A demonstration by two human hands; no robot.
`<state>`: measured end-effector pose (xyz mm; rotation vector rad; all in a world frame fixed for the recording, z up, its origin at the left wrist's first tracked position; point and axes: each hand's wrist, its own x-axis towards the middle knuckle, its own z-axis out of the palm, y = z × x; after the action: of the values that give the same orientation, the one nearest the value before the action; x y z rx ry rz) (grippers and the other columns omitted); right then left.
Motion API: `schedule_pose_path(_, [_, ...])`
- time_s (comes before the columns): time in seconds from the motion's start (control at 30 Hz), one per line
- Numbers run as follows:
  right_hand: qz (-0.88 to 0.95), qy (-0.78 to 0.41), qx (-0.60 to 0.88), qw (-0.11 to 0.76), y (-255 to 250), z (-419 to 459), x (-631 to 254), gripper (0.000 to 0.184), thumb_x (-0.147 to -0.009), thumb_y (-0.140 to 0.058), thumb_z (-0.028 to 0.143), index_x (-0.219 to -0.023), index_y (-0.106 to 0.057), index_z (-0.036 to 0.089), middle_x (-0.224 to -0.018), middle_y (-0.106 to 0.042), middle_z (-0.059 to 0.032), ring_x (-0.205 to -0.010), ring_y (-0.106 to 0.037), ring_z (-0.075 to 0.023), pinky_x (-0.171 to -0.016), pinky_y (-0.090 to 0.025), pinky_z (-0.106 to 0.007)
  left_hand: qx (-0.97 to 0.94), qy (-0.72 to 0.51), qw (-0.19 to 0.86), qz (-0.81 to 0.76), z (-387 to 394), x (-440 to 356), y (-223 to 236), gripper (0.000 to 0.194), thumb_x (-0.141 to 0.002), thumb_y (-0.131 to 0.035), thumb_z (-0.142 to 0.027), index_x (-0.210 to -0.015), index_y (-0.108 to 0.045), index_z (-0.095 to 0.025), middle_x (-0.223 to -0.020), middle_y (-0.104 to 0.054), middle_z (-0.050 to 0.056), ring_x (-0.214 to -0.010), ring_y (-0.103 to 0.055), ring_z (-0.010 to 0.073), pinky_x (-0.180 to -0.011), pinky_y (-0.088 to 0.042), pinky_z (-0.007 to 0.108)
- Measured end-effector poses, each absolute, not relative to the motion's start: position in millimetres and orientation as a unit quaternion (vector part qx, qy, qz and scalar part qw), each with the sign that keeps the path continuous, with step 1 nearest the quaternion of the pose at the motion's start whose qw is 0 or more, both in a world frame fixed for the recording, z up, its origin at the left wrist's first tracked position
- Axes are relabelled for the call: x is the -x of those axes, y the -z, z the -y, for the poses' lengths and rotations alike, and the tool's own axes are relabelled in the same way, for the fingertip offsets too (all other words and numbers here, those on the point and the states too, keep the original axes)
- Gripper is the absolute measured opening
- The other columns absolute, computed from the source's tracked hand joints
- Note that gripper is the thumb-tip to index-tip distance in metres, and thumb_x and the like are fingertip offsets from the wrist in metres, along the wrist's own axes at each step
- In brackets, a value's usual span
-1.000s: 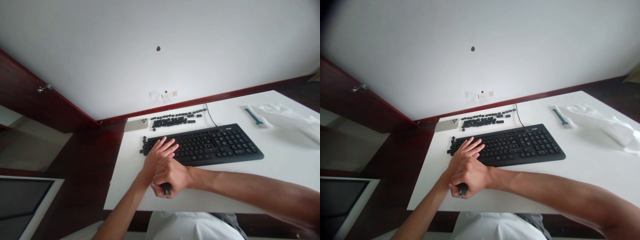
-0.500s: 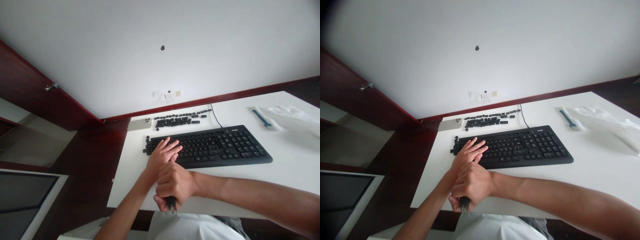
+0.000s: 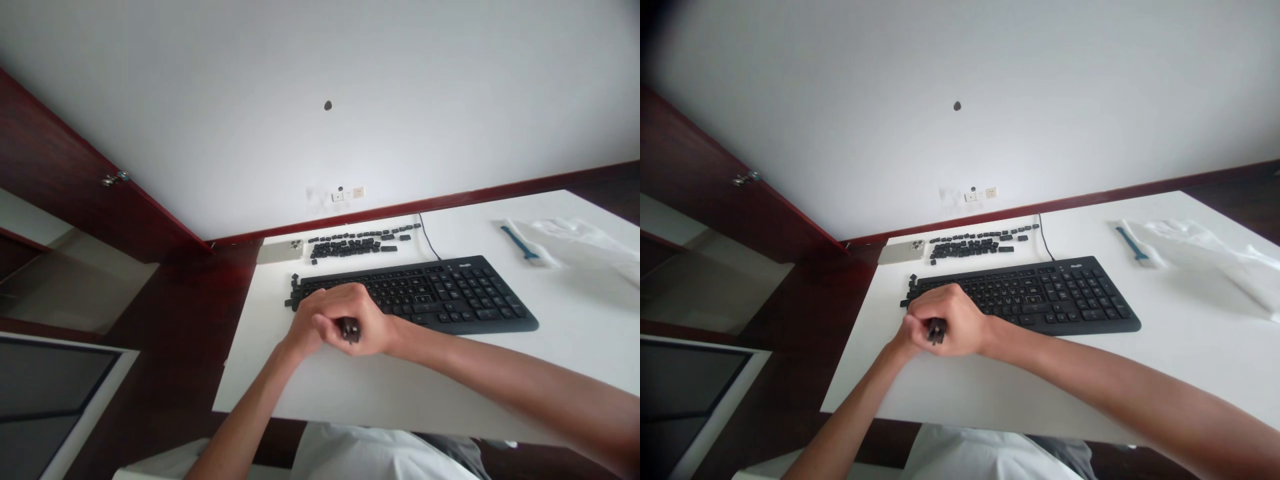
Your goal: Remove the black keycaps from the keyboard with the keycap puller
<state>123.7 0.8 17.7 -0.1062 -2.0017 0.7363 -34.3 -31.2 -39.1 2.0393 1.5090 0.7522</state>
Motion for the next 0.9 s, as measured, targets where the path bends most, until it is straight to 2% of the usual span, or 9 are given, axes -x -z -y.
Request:
schedule_pose_path(0.13, [0.745, -0.378, 0.131, 0.534, -31.6, -19.9, -135.1, 0.045, -0.098, -0.053, 0.023, -0.059, -0.029, 0.022, -0.055, -0.029, 0.0059, -0.051, -0.024, -0.0076, -0.048, -0.024, -0.025, -0.747, -0.332, 0.286, -0.500, 15.7, 29.5, 31.0, 0.037, -0.105, -0.052, -0.048, -0.092, -0.070, -0.018, -0.088, -0.074, 0.006, -0.086, -0.070, 0.0240, -0.074, -0.054, 0.031])
schedule_pose_path(0.23, [0.689, -0.384, 0.193, 0.584, -39.6, -40.5, -145.1, 0.048, -0.100, -0.053, 0.025, -0.058, -0.031, 0.021, -0.056, -0.029, 0.0051, -0.054, -0.025, -0.0082, -0.050, -0.022, -0.027, -0.744, -0.354, 0.287, -0.488, -6.2, 24.6, 20.2, 0.042, -0.106, -0.048, -0.053, -0.088, -0.065, -0.019, -0.080, -0.068, 0.002, -0.076, -0.063, 0.0184, -0.073, -0.049, 0.028])
schedule_pose_path(0.33, [0.644, -0.369, 0.239, 0.626, -50.1, -62.1, -156.9, 0.050, -0.100, -0.053, 0.027, -0.056, -0.032, 0.021, -0.055, -0.030, 0.0045, -0.054, -0.026, -0.0088, -0.051, -0.022, -0.028, -0.735, -0.346, 0.278, -0.513, -30.0, 25.4, 12.3, 0.047, -0.108, -0.039, -0.057, -0.081, -0.053, -0.021, -0.075, -0.057, -0.001, -0.073, -0.054, 0.0160, -0.072, -0.045, 0.027])
schedule_pose_path(0.43, [0.619, -0.343, 0.263, 0.655, -61.2, -76.5, -167.4, 0.049, -0.098, -0.054, 0.025, -0.054, -0.031, 0.022, -0.054, -0.028, 0.0044, -0.053, -0.027, -0.0093, -0.051, -0.023, -0.029, -0.741, -0.315, 0.268, -0.529, -49.1, 32.3, 11.0, 0.043, -0.111, -0.031, -0.052, -0.082, -0.045, -0.023, -0.074, -0.050, -0.002, -0.070, -0.049, 0.0158, -0.071, -0.042, 0.028])
schedule_pose_path(0.53, [0.622, -0.320, 0.274, 0.660, -68.0, -79.9, -173.1, 0.048, -0.096, -0.053, 0.022, -0.054, -0.030, 0.022, -0.055, -0.027, 0.0042, -0.054, -0.027, -0.0095, -0.051, -0.023, -0.029, -0.760, -0.286, 0.237, -0.533, -58.3, 41.0, 14.8, 0.036, -0.112, -0.029, -0.041, -0.087, -0.049, -0.023, -0.078, -0.054, -0.002, -0.072, -0.052, 0.0164, -0.073, -0.042, 0.029])
schedule_pose_path(0.7, [0.685, -0.297, 0.257, 0.614, -66.9, -73.2, -173.1, 0.048, -0.098, -0.053, 0.024, -0.058, -0.026, 0.022, -0.059, -0.024, 0.0043, -0.057, -0.024, -0.0093, -0.053, -0.023, -0.029, -0.757, -0.251, 0.190, -0.573, -57.5, 55.5, 26.0, 0.019, -0.107, -0.041, -0.031, -0.114, -0.057, -0.024, -0.102, -0.070, 0.002, -0.084, -0.063, 0.0180, -0.078, -0.045, 0.030])
schedule_pose_path(0.77, [0.720, -0.281, 0.241, 0.587, -64.3, -70.9, -172.0, 0.047, -0.099, -0.053, 0.024, -0.059, -0.027, 0.022, -0.059, -0.025, 0.0044, -0.057, -0.024, -0.0094, -0.054, -0.025, -0.028, -0.748, -0.245, 0.166, -0.594, -56.5, 61.4, 29.4, 0.023, -0.104, -0.049, -0.030, -0.125, -0.054, -0.024, -0.105, -0.071, 0.003, -0.084, -0.066, 0.0183, -0.077, -0.046, 0.030])
schedule_pose_path(0.83, [0.755, -0.260, 0.229, 0.557, -61.7, -69.5, -170.9, 0.046, -0.099, -0.053, 0.025, -0.059, -0.029, 0.022, -0.059, -0.026, 0.0045, -0.057, -0.024, -0.0093, -0.054, -0.025, -0.028, -0.748, -0.241, 0.134, -0.604, -56.8, 66.5, 31.4, 0.023, -0.102, -0.056, -0.031, -0.124, -0.055, -0.025, -0.100, -0.072, 0.001, -0.082, -0.067, 0.0184, -0.076, -0.046, 0.029])
schedule_pose_path(0.9, [0.778, -0.243, 0.222, 0.535, -59.3, -68.6, -170.0, 0.047, -0.099, -0.053, 0.025, -0.059, -0.029, 0.022, -0.058, -0.027, 0.0047, -0.057, -0.023, -0.0094, -0.053, -0.025, -0.028, -0.760, -0.232, 0.108, -0.598, -58.0, 70.1, 32.2, 0.015, -0.099, -0.062, -0.030, -0.114, -0.060, -0.026, -0.097, -0.073, -0.001, -0.085, -0.068, 0.0185, -0.077, -0.046, 0.029])
